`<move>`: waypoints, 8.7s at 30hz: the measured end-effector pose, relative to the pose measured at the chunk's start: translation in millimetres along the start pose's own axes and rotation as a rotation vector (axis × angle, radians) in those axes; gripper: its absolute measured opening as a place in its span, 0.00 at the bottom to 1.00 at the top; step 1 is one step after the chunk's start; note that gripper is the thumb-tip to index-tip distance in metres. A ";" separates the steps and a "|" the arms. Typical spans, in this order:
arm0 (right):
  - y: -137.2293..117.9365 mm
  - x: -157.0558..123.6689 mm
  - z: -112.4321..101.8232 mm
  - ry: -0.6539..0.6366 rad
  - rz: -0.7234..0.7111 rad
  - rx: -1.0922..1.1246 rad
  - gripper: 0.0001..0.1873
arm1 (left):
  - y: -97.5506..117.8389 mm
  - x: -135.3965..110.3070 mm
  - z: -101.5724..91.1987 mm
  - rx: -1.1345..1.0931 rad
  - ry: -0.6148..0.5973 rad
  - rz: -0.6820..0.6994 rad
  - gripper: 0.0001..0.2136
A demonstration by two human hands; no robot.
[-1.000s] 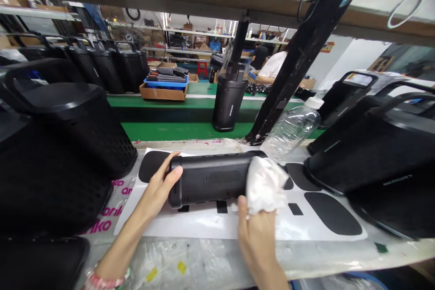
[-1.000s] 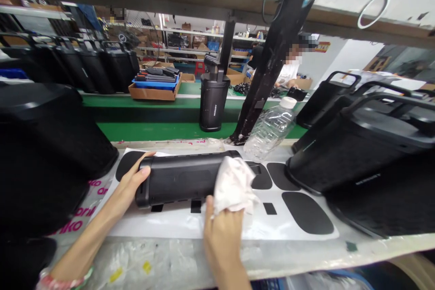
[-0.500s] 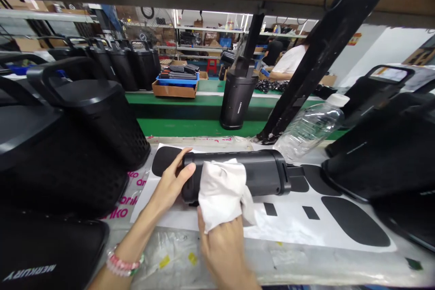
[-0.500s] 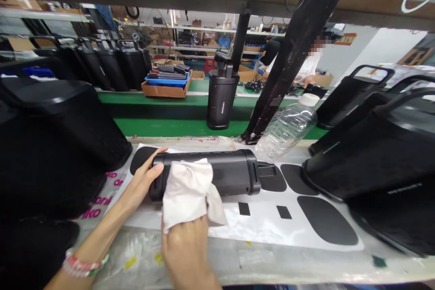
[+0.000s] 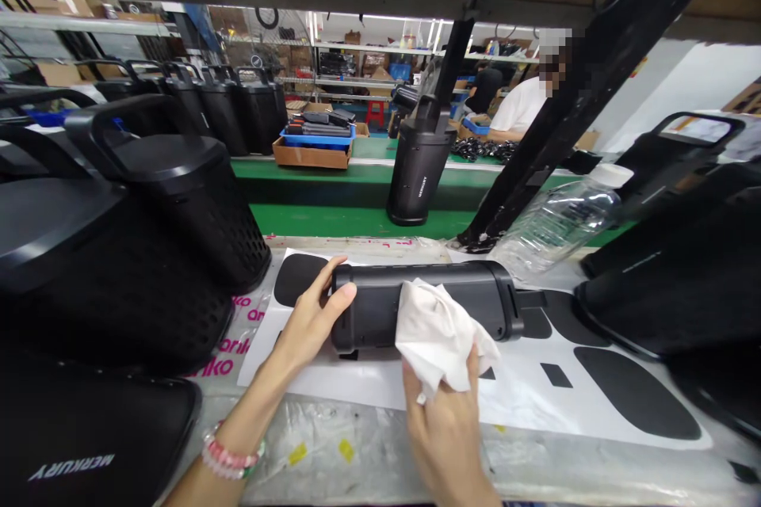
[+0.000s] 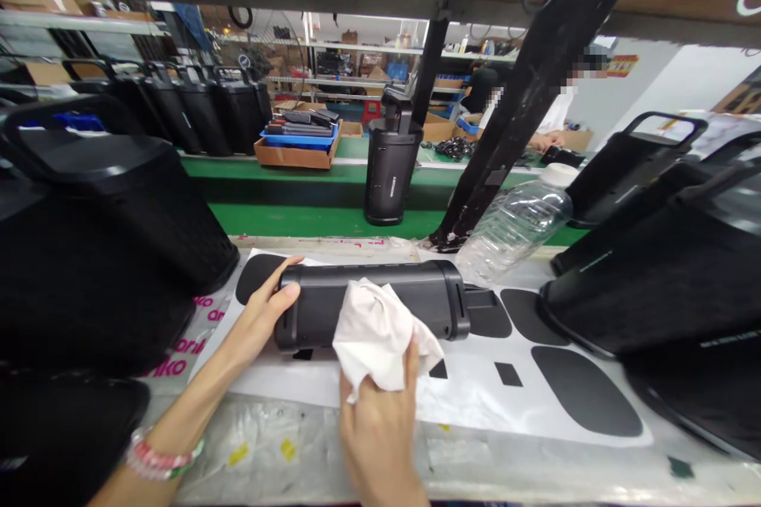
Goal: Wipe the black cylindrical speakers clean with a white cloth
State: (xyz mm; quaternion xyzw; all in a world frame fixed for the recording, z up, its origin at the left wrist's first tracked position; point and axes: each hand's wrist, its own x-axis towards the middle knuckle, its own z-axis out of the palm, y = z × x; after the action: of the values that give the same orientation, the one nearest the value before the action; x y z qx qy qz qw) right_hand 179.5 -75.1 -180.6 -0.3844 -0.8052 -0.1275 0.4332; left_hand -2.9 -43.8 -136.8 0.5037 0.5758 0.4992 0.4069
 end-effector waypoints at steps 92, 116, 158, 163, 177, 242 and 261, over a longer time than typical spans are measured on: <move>15.8 62.8 -19.2 -0.492 0.479 0.092 0.27 | -2.2 -1.9 2.9 -0.047 -0.049 0.015 0.31; 15.2 68.9 -21.4 -0.599 0.555 0.084 0.29 | -0.6 -3.6 2.4 -0.075 -0.071 0.000 0.32; 15.5 64.2 -21.1 -0.517 0.474 0.065 0.27 | 0.0 -4.7 2.6 -0.044 -0.065 -0.007 0.32; 15.6 63.2 -21.5 -0.513 0.466 0.058 0.27 | 0.5 -3.5 2.8 -0.041 -0.065 -0.007 0.32; 16.5 62.7 -20.8 -0.518 0.472 0.055 0.27 | 0.2 -4.2 2.4 -0.023 -0.054 0.004 0.31; 81.2 -22.1 -37.2 0.075 0.575 -0.033 0.31 | -7.1 -19.1 4.3 0.355 -0.402 0.108 0.58; 10.6 16.9 -12.0 -0.073 -0.014 -0.029 0.30 | -14.2 -18.3 10.4 0.530 -0.439 0.488 0.43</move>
State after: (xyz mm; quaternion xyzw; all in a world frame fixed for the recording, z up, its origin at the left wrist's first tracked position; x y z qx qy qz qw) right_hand 188.9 -65.8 -161.4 -0.3895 -0.8211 -0.1280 0.3972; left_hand 7.7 -60.1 -153.1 0.8070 0.4477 0.2962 0.2460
